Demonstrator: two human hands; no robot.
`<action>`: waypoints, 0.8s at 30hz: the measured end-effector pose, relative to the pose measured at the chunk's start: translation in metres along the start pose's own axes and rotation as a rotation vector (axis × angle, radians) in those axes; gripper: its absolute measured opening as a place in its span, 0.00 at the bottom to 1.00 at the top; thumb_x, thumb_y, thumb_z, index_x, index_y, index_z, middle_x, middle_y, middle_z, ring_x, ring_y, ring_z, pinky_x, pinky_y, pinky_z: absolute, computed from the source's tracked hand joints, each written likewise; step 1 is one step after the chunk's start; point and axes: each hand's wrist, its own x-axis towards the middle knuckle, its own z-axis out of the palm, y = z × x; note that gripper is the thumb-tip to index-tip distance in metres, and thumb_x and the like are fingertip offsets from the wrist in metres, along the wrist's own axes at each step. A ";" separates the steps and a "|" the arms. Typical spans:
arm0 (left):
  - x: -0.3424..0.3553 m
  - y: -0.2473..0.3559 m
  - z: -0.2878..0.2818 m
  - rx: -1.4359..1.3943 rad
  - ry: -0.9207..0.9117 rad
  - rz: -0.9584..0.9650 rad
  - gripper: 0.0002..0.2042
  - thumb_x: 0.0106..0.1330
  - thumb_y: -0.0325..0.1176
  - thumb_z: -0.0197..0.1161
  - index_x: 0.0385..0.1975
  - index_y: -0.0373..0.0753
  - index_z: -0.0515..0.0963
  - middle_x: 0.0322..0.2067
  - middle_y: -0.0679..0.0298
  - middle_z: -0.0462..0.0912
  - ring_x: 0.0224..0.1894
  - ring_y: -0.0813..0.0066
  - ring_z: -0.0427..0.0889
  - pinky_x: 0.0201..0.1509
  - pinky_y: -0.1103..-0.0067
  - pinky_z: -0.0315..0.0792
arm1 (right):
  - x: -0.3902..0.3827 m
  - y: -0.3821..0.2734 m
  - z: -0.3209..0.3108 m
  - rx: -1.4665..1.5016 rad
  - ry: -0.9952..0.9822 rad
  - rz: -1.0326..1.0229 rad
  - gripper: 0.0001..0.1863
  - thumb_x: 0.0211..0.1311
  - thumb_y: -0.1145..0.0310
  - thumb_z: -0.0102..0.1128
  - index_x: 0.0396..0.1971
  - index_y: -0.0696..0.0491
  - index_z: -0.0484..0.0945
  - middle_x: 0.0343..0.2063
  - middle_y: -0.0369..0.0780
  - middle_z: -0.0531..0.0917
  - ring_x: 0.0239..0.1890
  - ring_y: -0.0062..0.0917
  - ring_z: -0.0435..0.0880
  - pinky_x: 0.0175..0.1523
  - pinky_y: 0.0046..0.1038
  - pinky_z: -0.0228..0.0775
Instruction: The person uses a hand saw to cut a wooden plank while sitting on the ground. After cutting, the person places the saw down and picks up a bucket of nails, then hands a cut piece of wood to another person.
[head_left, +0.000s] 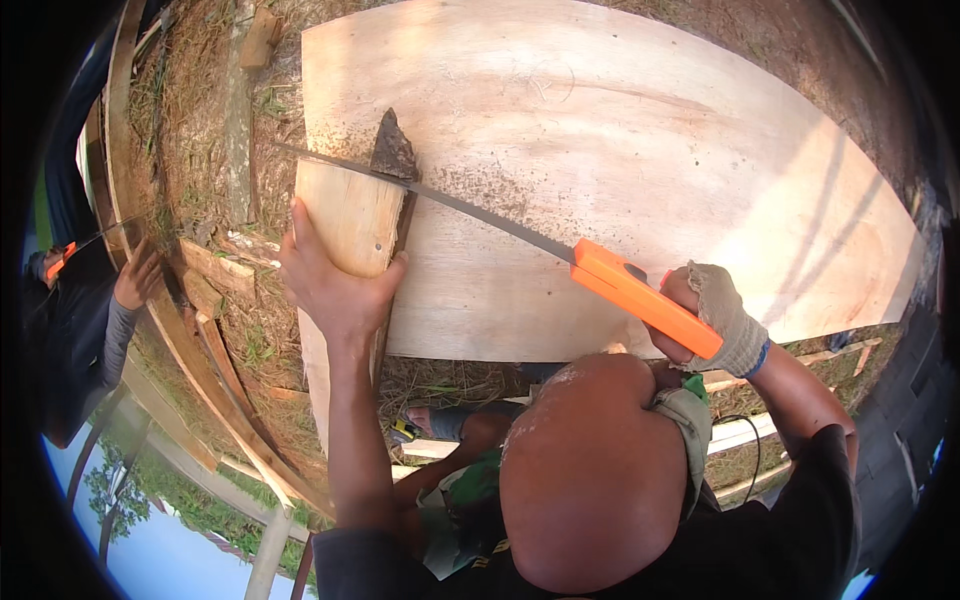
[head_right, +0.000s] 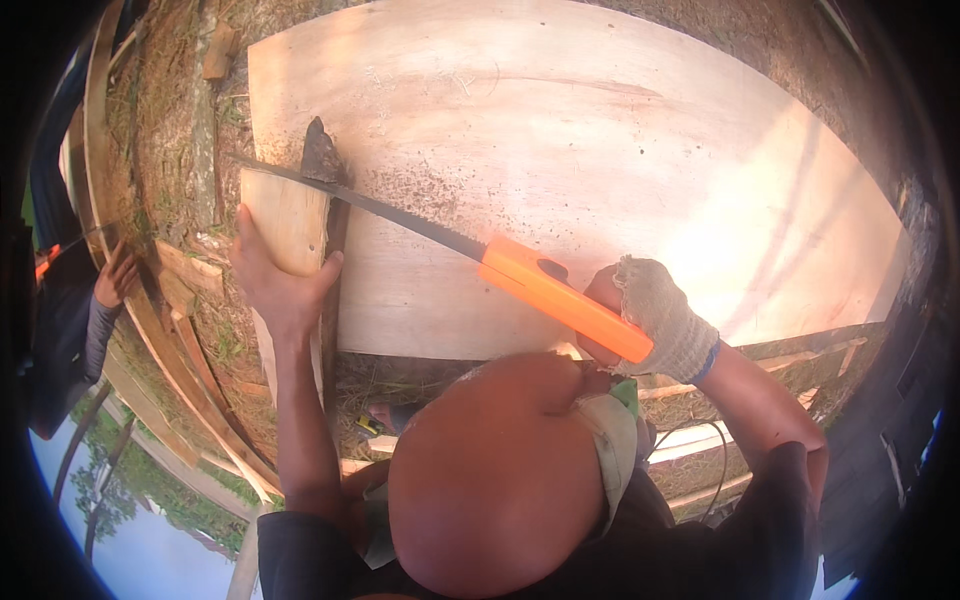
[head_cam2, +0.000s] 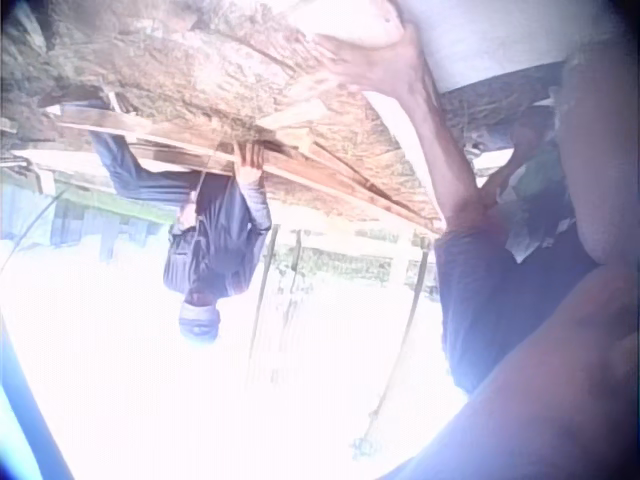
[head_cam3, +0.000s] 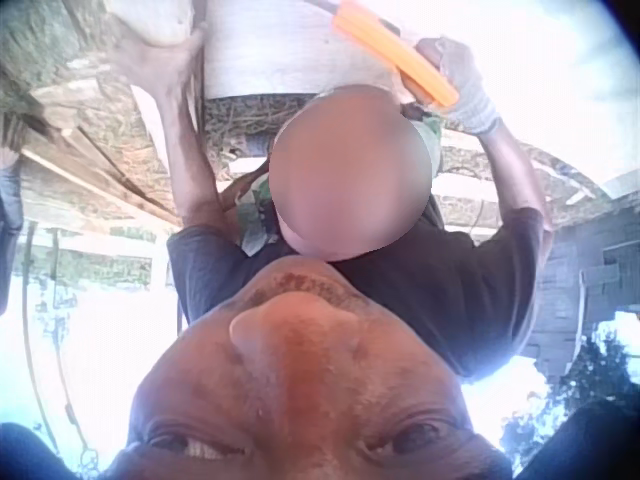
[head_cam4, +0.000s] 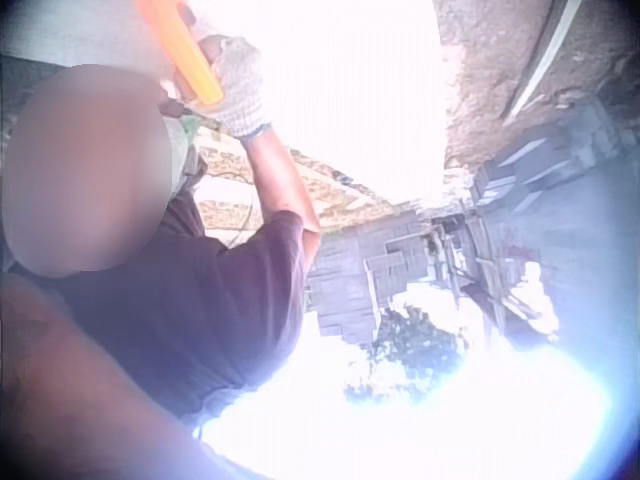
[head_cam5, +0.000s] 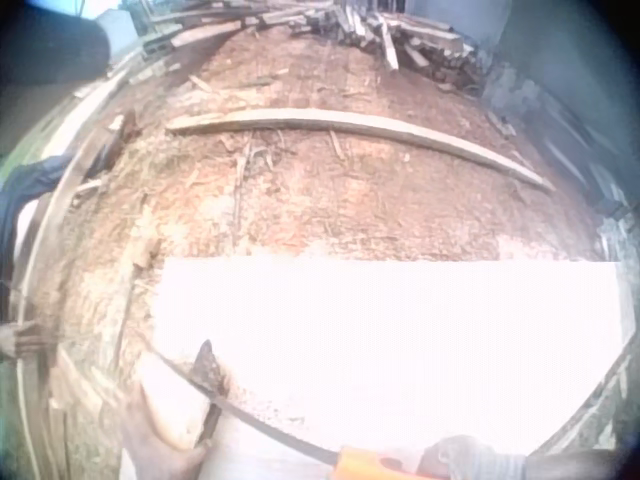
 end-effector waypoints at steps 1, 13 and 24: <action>0.000 0.006 0.000 0.026 0.008 0.014 0.64 0.37 0.45 0.84 0.80 0.38 0.54 0.65 0.42 0.67 0.67 0.42 0.67 0.72 0.51 0.61 | 0.005 0.003 0.002 0.087 0.002 0.015 0.07 0.52 0.72 0.66 0.22 0.47 0.75 0.13 0.39 0.70 0.17 0.38 0.75 0.26 0.35 0.68; -0.003 0.017 -0.003 0.126 0.013 0.006 0.63 0.38 0.47 0.82 0.80 0.38 0.55 0.63 0.44 0.69 0.67 0.43 0.68 0.72 0.51 0.60 | 0.030 0.007 -0.001 0.087 0.041 -0.123 0.06 0.49 0.71 0.68 0.29 0.52 0.82 0.16 0.41 0.75 0.16 0.37 0.76 0.24 0.36 0.66; 0.006 0.008 -0.002 0.105 -0.012 -0.012 0.64 0.38 0.47 0.83 0.80 0.37 0.54 0.64 0.43 0.68 0.68 0.43 0.67 0.72 0.51 0.61 | 0.017 0.009 -0.001 0.111 0.027 -0.033 0.06 0.51 0.76 0.66 0.25 0.50 0.77 0.15 0.40 0.71 0.19 0.37 0.75 0.26 0.35 0.62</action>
